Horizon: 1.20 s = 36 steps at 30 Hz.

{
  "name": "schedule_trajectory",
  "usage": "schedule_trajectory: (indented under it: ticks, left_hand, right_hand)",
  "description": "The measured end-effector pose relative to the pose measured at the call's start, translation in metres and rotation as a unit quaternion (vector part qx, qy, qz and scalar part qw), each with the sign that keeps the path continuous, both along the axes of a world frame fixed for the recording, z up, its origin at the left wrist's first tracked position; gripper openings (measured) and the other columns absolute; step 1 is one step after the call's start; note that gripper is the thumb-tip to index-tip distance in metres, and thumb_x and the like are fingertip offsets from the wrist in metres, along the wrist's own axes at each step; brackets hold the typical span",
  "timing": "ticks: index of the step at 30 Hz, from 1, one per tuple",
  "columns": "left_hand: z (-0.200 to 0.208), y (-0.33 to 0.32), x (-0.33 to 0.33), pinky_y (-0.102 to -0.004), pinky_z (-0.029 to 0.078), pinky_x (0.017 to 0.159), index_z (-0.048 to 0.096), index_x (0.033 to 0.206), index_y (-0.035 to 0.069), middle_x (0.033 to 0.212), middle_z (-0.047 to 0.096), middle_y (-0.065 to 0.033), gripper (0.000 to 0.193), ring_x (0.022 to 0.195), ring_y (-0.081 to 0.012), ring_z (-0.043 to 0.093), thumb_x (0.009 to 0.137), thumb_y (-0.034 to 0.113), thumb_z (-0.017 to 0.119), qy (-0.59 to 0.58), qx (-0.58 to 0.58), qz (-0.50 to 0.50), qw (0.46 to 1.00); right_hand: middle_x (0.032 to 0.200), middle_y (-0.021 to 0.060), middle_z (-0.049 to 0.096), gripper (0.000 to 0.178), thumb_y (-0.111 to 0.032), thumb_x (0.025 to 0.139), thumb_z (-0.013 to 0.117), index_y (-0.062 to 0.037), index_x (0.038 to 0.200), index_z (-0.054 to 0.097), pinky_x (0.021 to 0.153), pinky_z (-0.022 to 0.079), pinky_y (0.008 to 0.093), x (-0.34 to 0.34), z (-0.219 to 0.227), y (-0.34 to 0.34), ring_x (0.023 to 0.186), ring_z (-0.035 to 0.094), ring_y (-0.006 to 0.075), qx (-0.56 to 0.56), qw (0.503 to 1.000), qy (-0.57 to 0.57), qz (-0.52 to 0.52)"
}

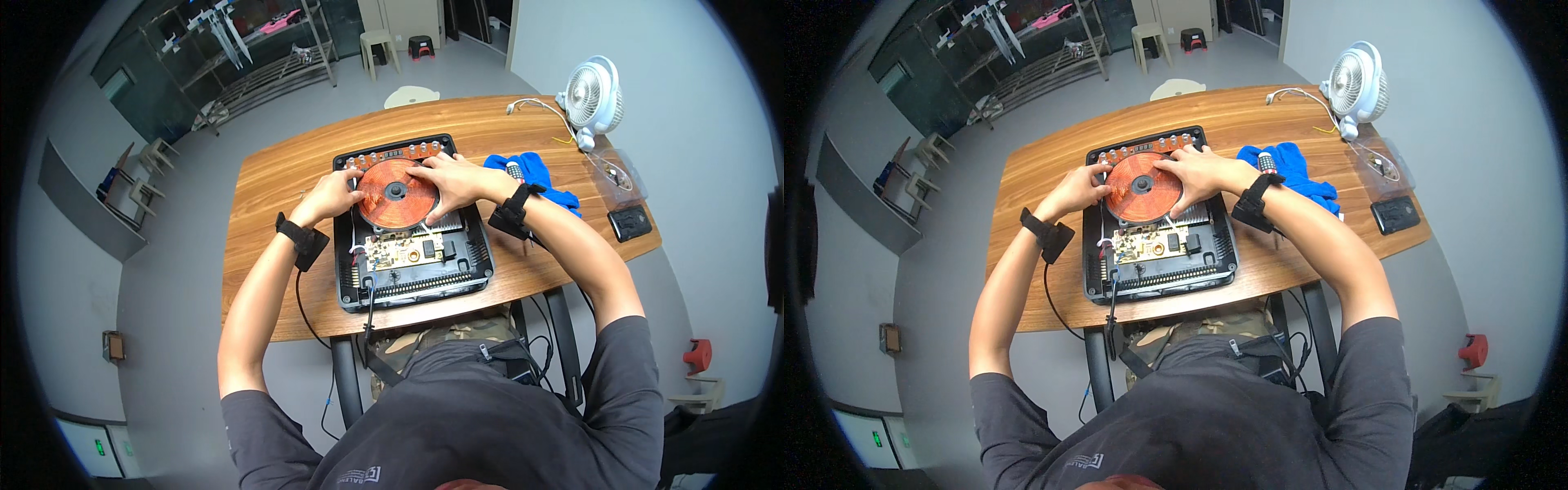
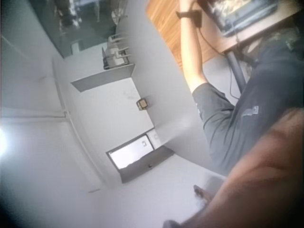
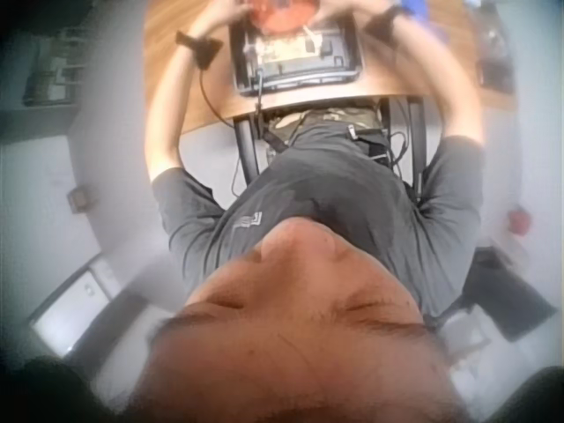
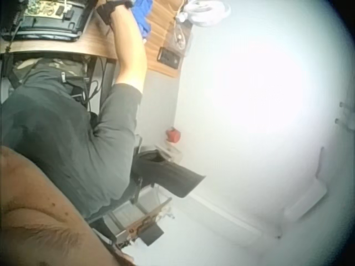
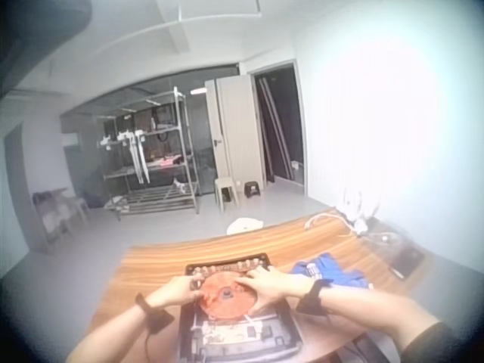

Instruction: The person uses a screwdriver to remove screws from the back and internal components of a portable electric heater. They remove the back cover, unscrew the fan assembly, and detach the heating element and circuit board, placing parts on the table.

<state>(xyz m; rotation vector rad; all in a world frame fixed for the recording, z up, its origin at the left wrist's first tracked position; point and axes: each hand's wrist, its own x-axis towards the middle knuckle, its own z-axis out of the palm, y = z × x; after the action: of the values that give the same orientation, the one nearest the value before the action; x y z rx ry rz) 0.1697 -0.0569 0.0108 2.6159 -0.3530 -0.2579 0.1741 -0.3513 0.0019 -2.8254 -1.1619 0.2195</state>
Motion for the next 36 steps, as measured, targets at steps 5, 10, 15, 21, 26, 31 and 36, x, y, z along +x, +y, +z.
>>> schedule_trajectory:
  ticks: [5,10,15,21,26,31,36]
  left_hand:
    - [-0.009,0.0,0.002,-0.0406,0.055,0.086,0.062,0.136,0.004,0.096,0.074,-0.0184,0.052,0.095,-0.0311,0.072,0.089,0.023,0.074,-0.006,0.006,-0.007,1.0]
    - [-0.01,0.004,0.0,-0.0401,0.056,0.082,0.065,0.131,0.003,0.093,0.075,-0.0172,0.049,0.09,-0.0307,0.073,0.087,0.021,0.075,-0.02,0.002,-0.007,1.0]
    - [-0.014,0.019,-0.018,-0.0337,0.056,0.072,0.071,0.114,0.0,0.084,0.075,-0.0151,0.034,0.077,-0.0226,0.072,0.085,0.015,0.077,-0.107,0.011,-0.022,0.994]
    - [-0.015,0.017,-0.064,-0.0354,0.058,0.074,0.077,0.091,0.001,0.082,0.075,-0.0148,0.018,0.077,-0.0275,0.073,0.077,0.012,0.079,-0.046,0.036,-0.153,0.986]
    - [-0.027,0.001,-0.072,-0.0378,0.057,0.074,0.079,0.093,0.002,0.083,0.074,-0.0177,0.021,0.078,-0.03,0.073,0.075,0.012,0.081,-0.063,0.024,-0.144,0.987]
    - [-0.035,0.001,-0.075,-0.0387,0.057,0.073,0.078,0.087,0.001,0.08,0.073,-0.0172,0.014,0.077,-0.0308,0.072,0.076,0.01,0.079,-0.078,0.005,-0.11,0.991]
    - [-0.034,-0.005,-0.078,-0.0396,0.057,0.074,0.076,0.085,0.0,0.083,0.073,-0.0178,0.011,0.079,-0.0322,0.073,0.079,0.01,0.076,-0.093,0.03,-0.108,0.989]
  right_hand:
    - [0.152,0.0244,0.041,0.123,-0.072,0.064,0.081,-0.0122,0.159,0.031,0.113,0.033,0.0536,0.0,-0.003,-0.001,0.141,0.037,0.0393,0.002,0.999,0.038,-0.013]
    - [0.156,0.0257,0.036,0.12,-0.071,0.067,0.08,-0.0136,0.16,0.03,0.115,0.031,0.0556,-0.001,-0.006,0.0,0.144,0.035,0.0408,-0.002,0.999,0.037,-0.015]
    - [0.156,0.0259,0.035,0.105,-0.063,0.077,0.078,-0.0139,0.158,0.032,0.115,0.035,0.0555,-0.005,-0.005,-0.019,0.141,0.038,0.0438,0.074,0.997,0.014,0.003]
    - [0.126,0.0162,0.058,0.038,-0.031,0.095,0.069,-0.0056,0.123,0.066,0.103,0.048,0.0431,-0.03,0.014,-0.041,0.122,0.056,0.0348,0.148,0.986,0.028,0.067]
    - [0.125,0.0131,0.059,0.031,-0.026,0.095,0.068,-0.0052,0.118,0.068,0.101,0.049,0.0412,-0.06,0.018,0.001,0.12,0.057,0.0318,0.149,0.975,0.02,0.161]
    - [0.115,0.0129,0.058,0.035,-0.031,0.096,0.065,-0.007,0.121,0.071,0.095,0.05,0.043,-0.077,0.008,0.039,0.112,0.059,0.0314,0.118,0.971,0.03,0.207]
    - [0.124,0.0155,0.053,0.038,-0.032,0.096,0.064,-0.0097,0.126,0.07,0.099,0.047,0.043,-0.071,-0.003,0.046,0.118,0.053,0.0309,0.063,0.974,0.007,0.219]
